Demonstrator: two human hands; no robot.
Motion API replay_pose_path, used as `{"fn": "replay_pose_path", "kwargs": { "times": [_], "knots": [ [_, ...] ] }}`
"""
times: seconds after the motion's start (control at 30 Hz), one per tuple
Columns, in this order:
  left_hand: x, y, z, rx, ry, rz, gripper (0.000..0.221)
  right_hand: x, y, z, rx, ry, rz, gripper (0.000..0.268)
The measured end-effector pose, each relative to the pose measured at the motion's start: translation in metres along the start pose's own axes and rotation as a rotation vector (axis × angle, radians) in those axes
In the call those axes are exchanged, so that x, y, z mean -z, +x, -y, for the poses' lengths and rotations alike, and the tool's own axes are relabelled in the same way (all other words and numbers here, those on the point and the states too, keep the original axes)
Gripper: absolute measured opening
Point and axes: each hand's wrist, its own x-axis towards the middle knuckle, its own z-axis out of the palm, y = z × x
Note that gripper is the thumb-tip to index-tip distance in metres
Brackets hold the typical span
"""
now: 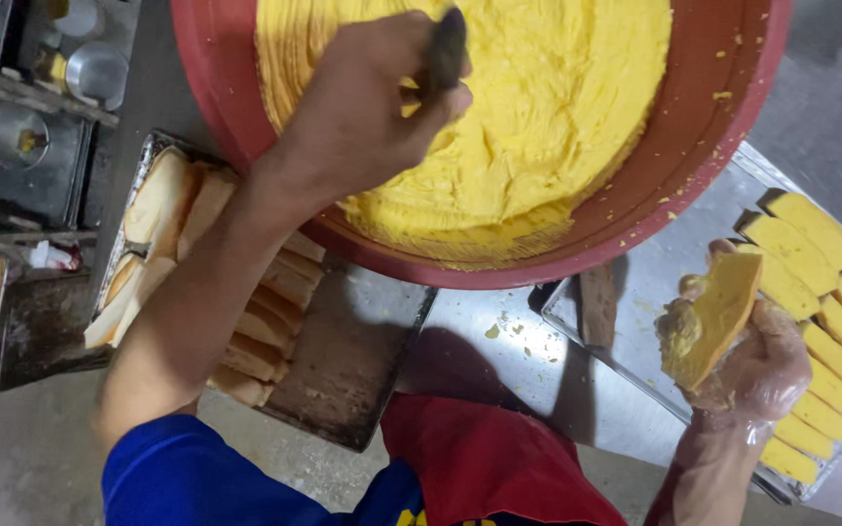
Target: The person brushes a yellow spread onto slices of bread using a brush and arranges them onto a metal tray.
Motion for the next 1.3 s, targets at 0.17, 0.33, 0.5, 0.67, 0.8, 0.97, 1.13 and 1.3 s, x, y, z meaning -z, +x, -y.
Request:
{"fn": "replay_pose_path", "kwargs": {
  "times": [0.17, 0.33, 0.5, 0.67, 0.8, 0.97, 1.13, 1.3],
  "knots": [
    [-0.024, -0.009, 0.020, -0.060, 0.231, 0.098, 0.012, -0.006, 0.004, 0.000, 0.053, 0.140, -0.276, 0.054],
    [-0.035, -0.020, 0.019, 0.254, 0.122, 0.092, 0.014, 0.001, -0.004, 0.002, 0.095, 0.135, -0.158, 0.039],
    [0.005, -0.014, 0.007, 0.451, -0.429, -0.176, 0.016, -0.017, -0.003, 0.004, 0.108, 0.161, -0.118, 0.049],
    [-0.049, -0.016, -0.046, 0.614, -0.949, -0.150, 0.020, -0.027, -0.006, 0.001, 0.127, 0.098, -0.006, 0.051],
    [-0.110, -0.010, -0.092, 0.111, -0.974, 0.074, 0.020, -0.036, -0.003, -0.005, 0.082, -0.103, 0.088, 0.055],
    [-0.158, -0.003, -0.128, -0.520, -0.228, -0.031, 0.018, -0.039, 0.007, -0.006, 0.054, 0.021, 0.008, 0.047],
    [-0.161, -0.013, -0.134, -0.282, -0.585, 0.391, 0.010, -0.025, -0.007, -0.008, 0.026, 0.078, -0.014, 0.045],
    [-0.179, 0.022, -0.119, -0.564, -0.371, -0.110, 0.015, -0.029, 0.002, -0.010, 0.018, 0.079, 0.028, 0.043]
  ]
}}
